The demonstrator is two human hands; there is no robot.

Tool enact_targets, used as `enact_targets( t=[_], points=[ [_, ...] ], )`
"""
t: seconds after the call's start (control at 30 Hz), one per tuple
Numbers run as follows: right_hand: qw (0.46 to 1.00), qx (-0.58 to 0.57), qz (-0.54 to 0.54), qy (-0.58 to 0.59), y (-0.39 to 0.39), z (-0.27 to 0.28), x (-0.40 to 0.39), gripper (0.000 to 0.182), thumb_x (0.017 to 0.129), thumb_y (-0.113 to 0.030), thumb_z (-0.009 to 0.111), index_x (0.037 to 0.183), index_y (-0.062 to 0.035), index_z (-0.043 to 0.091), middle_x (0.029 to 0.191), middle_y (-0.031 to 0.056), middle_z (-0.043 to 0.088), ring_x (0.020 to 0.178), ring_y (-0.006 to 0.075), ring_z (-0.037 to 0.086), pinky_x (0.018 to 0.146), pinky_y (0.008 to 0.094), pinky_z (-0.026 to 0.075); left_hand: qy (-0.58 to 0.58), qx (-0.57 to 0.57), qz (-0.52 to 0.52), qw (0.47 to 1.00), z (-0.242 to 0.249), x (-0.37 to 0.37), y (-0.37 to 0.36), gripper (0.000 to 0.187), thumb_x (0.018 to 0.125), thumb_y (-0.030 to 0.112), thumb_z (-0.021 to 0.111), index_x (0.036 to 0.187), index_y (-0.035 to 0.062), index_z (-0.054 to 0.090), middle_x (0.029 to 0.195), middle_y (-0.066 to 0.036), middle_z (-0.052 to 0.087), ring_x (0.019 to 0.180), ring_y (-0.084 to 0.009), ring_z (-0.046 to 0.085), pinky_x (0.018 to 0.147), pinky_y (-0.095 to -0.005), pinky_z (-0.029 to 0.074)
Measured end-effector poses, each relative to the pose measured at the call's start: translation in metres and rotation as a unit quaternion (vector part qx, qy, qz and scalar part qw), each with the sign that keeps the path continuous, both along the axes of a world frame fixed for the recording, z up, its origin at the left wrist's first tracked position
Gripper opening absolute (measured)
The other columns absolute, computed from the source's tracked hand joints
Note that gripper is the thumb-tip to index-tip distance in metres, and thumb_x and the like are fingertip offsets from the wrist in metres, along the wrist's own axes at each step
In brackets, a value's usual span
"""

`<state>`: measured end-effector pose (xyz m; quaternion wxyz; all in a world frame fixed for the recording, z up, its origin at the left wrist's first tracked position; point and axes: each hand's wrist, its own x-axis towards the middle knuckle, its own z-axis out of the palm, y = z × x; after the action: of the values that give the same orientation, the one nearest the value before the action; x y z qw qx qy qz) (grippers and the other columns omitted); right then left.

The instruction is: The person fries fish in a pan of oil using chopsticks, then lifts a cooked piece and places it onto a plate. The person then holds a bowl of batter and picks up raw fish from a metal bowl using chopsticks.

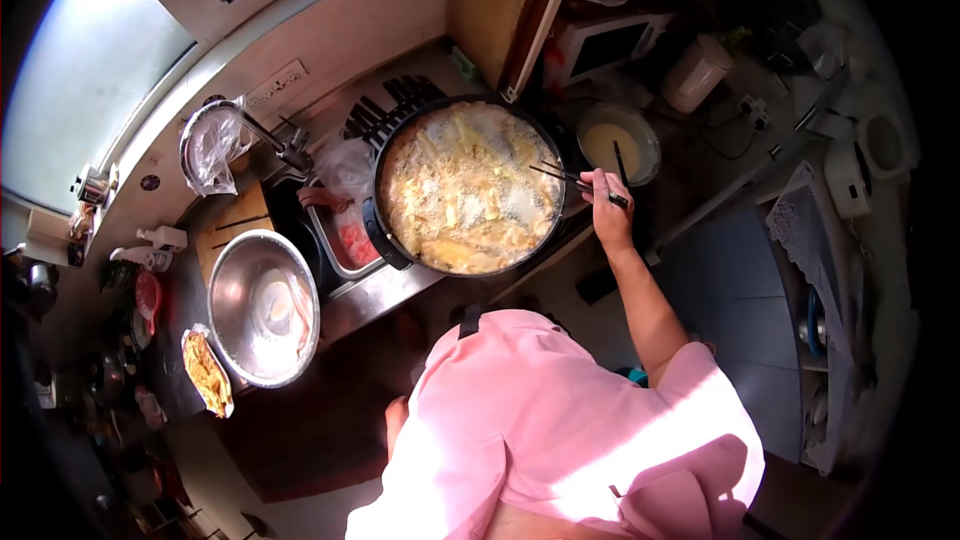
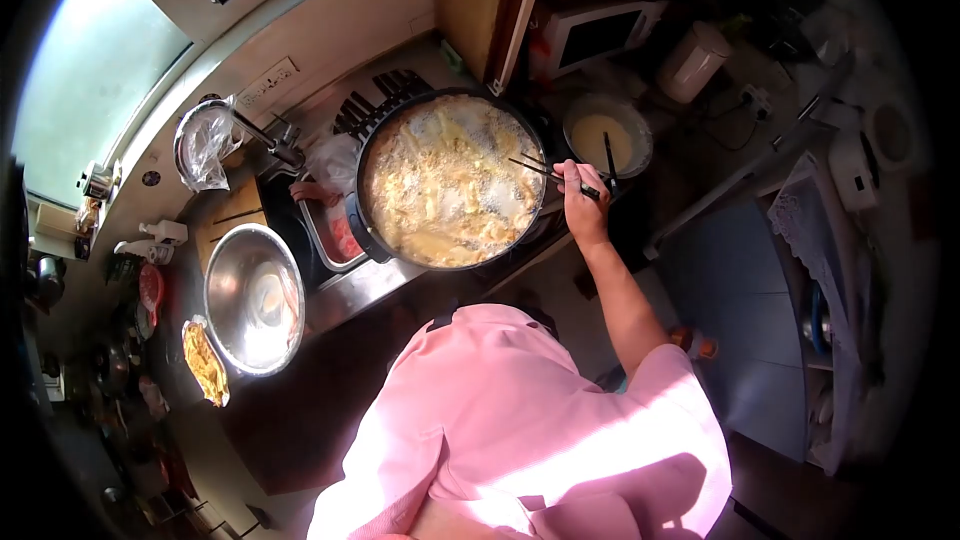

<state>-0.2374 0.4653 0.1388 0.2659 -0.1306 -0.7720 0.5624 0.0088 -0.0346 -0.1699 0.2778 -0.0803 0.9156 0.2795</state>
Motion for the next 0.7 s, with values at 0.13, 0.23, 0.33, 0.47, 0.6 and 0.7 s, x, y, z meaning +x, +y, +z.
enact_targets(
  t=[0.13, 0.23, 0.33, 0.47, 0.6, 0.7],
  points=[
    [0.996, 0.089, 0.024, 0.017, 0.002, -0.009, 0.004, 0.023, 0.085, -0.018, 0.048, 0.089, 0.0019, 0.058, 0.087, 0.0056, 0.055, 0.077, 0.0131, 0.056, 0.064, 0.023, 0.047, 0.041, 0.011, 0.019, 0.999, -0.011, -0.012, 0.011, 0.021, 0.076, 0.014, 0.046, 0.087, 0.0022, 0.059, 0.088, -0.017, 0.059, 0.081, -0.0305, 0.055, 0.075, -0.0326, 0.043],
    [0.984, 0.152, 0.046, 0.078, -0.013, 0.001, 0.003, 0.01, 0.078, -0.008, 0.055, 0.083, -0.0005, 0.059, 0.078, 0.0109, 0.059, 0.072, 0.0216, 0.057, 0.063, 0.0267, 0.044, -0.021, 0.099, 0.134, 0.986, -0.022, -0.021, 0.024, 0.02, 0.076, 0.014, 0.046, 0.087, 0.0018, 0.059, 0.087, -0.016, 0.059, 0.08, -0.0297, 0.056, 0.073, -0.0327, 0.043],
    [0.973, 0.174, 0.115, 0.097, -0.019, 0.004, 0.0, 0.01, 0.074, -0.004, 0.054, 0.083, -0.0016, 0.059, 0.081, 0.0118, 0.058, 0.075, 0.0257, 0.056, 0.067, 0.0294, 0.044, -0.109, 0.209, 0.288, 0.928, -0.053, -0.029, 0.034, 0.02, 0.077, 0.014, 0.046, 0.086, 0.0013, 0.059, 0.085, -0.016, 0.059, 0.078, -0.0289, 0.056, 0.072, -0.0327, 0.043],
    [0.943, 0.236, 0.204, 0.113, -0.019, 0.012, -0.003, 0.013, 0.074, -0.004, 0.054, 0.085, -0.0017, 0.059, 0.084, 0.01, 0.059, 0.081, 0.025, 0.055, 0.07, 0.0302, 0.044, -0.159, 0.262, 0.382, 0.872, -0.073, -0.015, 0.045, 0.019, 0.077, 0.014, 0.046, 0.085, 0.0007, 0.058, 0.084, -0.015, 0.059, 0.076, -0.0278, 0.056, 0.07, -0.0328, 0.044],
    [0.945, 0.241, 0.2, 0.1, -0.015, 0.006, -0.011, 0.011, 0.075, -0.005, 0.055, 0.085, -0.0012, 0.058, 0.085, 0.0108, 0.059, 0.078, 0.0258, 0.056, 0.068, 0.0305, 0.045, -0.179, 0.304, 0.449, 0.821, -0.086, 0.004, 0.055, 0.019, 0.077, 0.013, 0.046, 0.085, 0.0001, 0.058, 0.082, -0.014, 0.06, 0.074, -0.0267, 0.056, 0.069, -0.0329, 0.045],
    [0.941, 0.243, 0.195, 0.128, -0.02, 0.008, -0.026, 0.011, 0.073, -0.004, 0.058, 0.084, -0.0017, 0.058, 0.08, 0.0106, 0.059, 0.075, 0.0252, 0.057, 0.065, 0.0294, 0.045, -0.185, 0.334, 0.483, 0.788, -0.095, 0.015, 0.062, 0.019, 0.078, 0.013, 0.046, 0.084, -0.0003, 0.058, 0.08, -0.013, 0.06, 0.072, -0.0259, 0.057, 0.067, -0.0329, 0.045]
  ],
)
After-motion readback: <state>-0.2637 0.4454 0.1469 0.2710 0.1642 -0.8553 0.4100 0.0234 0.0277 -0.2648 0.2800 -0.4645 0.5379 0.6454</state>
